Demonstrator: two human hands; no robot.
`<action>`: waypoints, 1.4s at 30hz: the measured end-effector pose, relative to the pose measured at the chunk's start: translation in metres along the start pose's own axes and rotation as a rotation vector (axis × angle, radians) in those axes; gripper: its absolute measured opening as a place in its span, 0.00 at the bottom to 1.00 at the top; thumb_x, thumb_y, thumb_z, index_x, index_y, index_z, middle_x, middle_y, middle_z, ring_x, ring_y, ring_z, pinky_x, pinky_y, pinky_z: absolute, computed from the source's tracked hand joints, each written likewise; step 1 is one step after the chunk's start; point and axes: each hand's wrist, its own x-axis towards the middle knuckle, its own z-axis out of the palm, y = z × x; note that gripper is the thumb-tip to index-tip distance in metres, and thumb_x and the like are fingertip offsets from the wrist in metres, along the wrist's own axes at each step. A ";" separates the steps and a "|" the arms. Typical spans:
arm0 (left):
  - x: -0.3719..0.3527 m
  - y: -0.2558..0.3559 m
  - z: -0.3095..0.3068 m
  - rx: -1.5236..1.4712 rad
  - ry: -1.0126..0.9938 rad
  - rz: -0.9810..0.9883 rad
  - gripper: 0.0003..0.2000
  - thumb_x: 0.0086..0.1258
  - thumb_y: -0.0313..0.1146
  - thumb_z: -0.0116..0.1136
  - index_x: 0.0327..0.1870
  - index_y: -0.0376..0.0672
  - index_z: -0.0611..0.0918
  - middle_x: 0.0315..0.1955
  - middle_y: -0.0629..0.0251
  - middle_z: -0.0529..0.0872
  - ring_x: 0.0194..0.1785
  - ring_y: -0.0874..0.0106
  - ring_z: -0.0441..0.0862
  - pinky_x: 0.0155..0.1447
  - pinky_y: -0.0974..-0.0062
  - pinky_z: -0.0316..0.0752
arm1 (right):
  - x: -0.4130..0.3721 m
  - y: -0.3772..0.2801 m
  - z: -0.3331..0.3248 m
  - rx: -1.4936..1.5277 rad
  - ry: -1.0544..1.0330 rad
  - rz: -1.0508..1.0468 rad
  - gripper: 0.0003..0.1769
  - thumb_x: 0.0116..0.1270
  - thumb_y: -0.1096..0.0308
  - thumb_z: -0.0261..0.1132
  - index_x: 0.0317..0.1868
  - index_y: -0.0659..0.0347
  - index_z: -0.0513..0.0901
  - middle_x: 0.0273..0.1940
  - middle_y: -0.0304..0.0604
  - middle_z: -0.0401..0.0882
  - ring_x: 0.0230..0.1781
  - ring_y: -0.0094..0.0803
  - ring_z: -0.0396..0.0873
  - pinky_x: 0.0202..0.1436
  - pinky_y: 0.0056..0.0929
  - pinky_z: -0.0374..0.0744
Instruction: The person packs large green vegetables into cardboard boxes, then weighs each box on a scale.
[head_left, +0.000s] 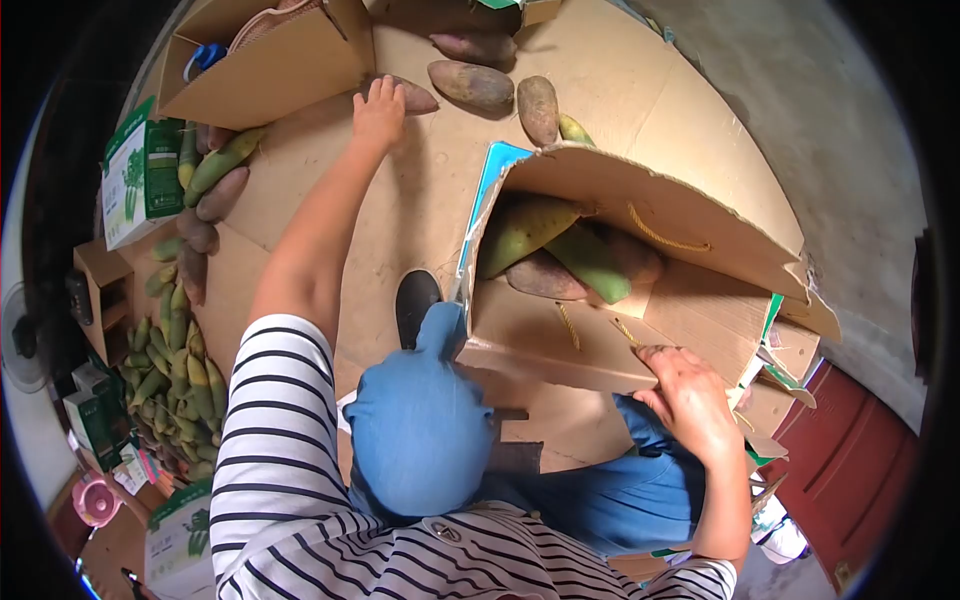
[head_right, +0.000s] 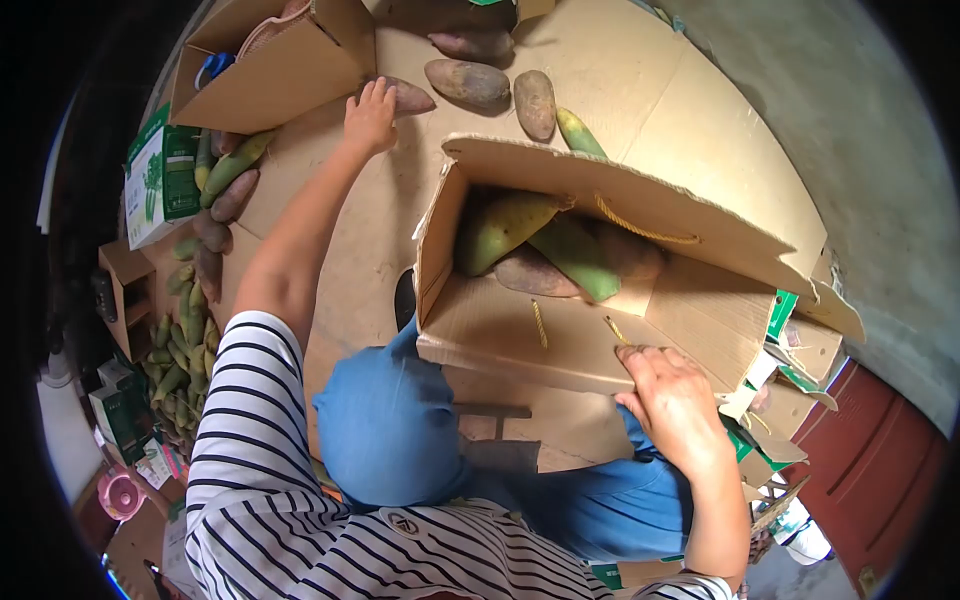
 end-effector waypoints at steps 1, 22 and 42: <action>0.005 0.000 0.003 0.026 -0.014 0.023 0.38 0.54 0.32 0.64 0.70 0.45 0.64 0.73 0.56 0.57 0.76 0.60 0.54 0.72 0.49 0.56 | 0.001 -0.001 -0.001 0.005 -0.003 0.001 0.25 0.55 0.66 0.70 0.53 0.64 0.74 0.45 0.50 0.80 0.48 0.48 0.77 0.51 0.41 0.76; -0.068 -0.030 0.043 -0.374 -0.363 -0.065 0.42 0.42 0.41 0.76 0.61 0.44 0.67 0.55 0.45 0.75 0.54 0.51 0.79 0.57 0.60 0.75 | 0.011 -0.009 -0.009 -0.044 -0.062 0.031 0.26 0.53 0.65 0.70 0.53 0.64 0.75 0.43 0.50 0.79 0.45 0.48 0.77 0.50 0.41 0.75; -0.176 0.053 -0.243 -1.330 0.565 0.703 0.34 0.54 0.46 0.71 0.59 0.34 0.75 0.48 0.54 0.81 0.51 0.57 0.80 0.56 0.62 0.73 | -0.002 -0.005 -0.001 -0.041 0.037 -0.011 0.22 0.55 0.66 0.69 0.49 0.64 0.76 0.40 0.51 0.80 0.44 0.50 0.78 0.48 0.42 0.75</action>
